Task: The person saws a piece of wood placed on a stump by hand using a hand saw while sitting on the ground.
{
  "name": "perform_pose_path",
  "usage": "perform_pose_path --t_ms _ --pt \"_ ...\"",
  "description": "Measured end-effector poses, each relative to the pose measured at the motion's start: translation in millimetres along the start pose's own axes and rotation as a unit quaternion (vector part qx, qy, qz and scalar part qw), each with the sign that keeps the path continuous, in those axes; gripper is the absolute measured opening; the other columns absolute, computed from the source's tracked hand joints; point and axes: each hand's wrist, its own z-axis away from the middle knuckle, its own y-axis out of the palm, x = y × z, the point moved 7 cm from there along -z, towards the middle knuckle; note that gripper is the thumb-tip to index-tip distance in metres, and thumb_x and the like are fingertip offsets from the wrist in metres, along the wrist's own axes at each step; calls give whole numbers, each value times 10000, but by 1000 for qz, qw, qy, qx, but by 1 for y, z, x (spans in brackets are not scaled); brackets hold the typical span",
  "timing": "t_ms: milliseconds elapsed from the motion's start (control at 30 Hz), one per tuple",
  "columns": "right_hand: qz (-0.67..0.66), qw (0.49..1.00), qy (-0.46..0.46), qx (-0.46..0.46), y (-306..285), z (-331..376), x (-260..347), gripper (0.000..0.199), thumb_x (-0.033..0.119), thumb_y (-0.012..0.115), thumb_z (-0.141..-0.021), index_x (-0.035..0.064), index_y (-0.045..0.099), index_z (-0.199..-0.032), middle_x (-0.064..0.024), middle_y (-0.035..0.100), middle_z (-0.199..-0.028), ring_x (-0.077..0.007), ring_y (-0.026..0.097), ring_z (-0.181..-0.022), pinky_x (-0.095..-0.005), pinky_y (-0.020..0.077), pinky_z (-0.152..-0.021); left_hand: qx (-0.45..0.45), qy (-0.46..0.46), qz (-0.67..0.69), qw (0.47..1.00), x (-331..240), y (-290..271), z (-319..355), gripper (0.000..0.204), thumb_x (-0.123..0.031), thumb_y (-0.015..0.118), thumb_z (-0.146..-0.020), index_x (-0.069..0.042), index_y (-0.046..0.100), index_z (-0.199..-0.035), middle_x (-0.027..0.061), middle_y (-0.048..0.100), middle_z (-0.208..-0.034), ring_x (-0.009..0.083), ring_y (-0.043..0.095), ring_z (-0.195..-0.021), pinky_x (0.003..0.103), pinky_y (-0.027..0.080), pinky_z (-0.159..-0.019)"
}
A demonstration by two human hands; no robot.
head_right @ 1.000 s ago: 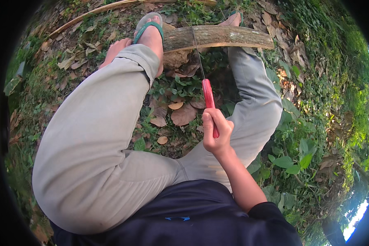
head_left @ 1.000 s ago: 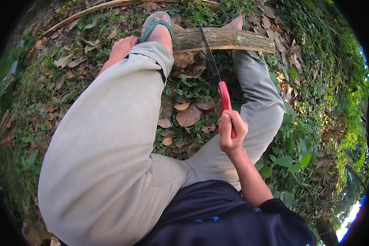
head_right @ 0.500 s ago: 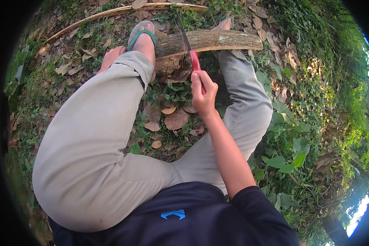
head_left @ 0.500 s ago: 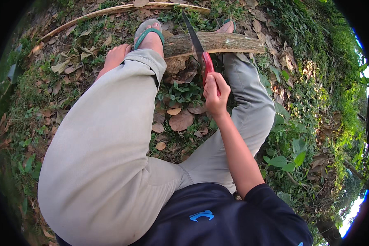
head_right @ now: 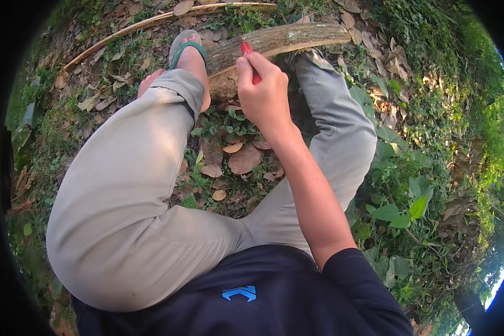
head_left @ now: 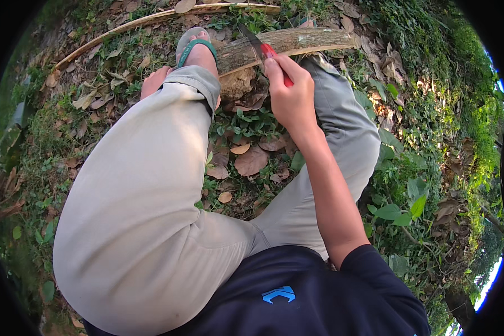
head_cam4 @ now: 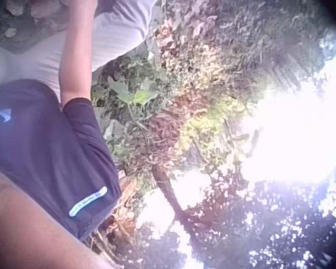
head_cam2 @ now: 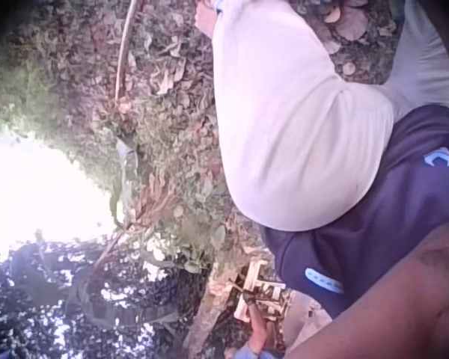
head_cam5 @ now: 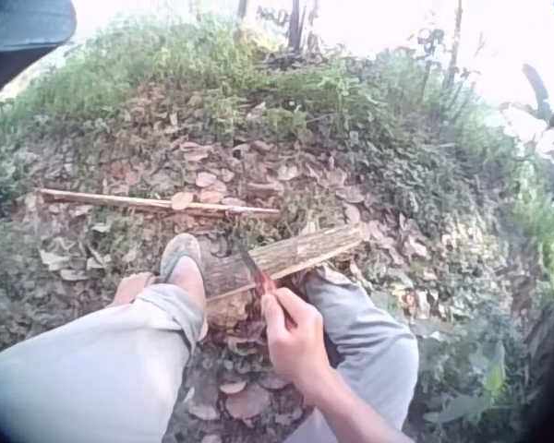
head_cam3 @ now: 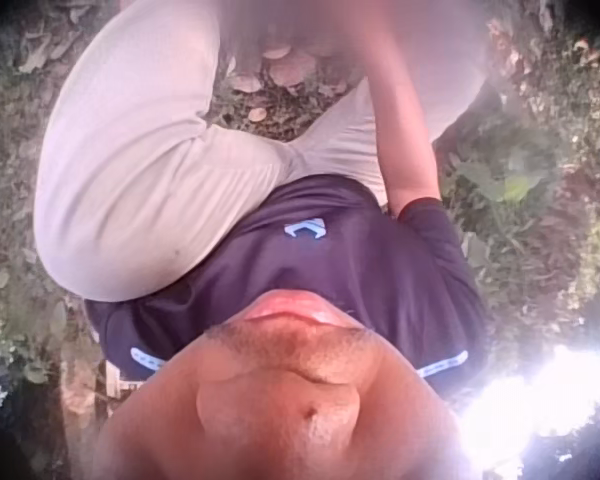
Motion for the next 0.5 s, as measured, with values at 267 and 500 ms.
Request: perform_pose_path --t_ms 267,500 --pt "-28 996 64 61 -25 -13 20 298 210 560 -1018 -29 651 -866 -51 591 -667 -119 503 -585 -273 404 -548 -14 -5 -6 1000 13 -9 12 387 -410 401 -1065 -137 644 -1189 119 696 -1137 333 639 -1093 505 482 -928" --pt "97 989 70 90 39 -97 -16 358 276 544 -1004 -39 690 -919 -126 658 -696 -192 665 -710 -360 511 -684 -10 -11 -1 1000 12 0 6 384 -410 402 -1065 -140 644 -1193 116 695 -1137 328 639 -1093 502 482 -927"
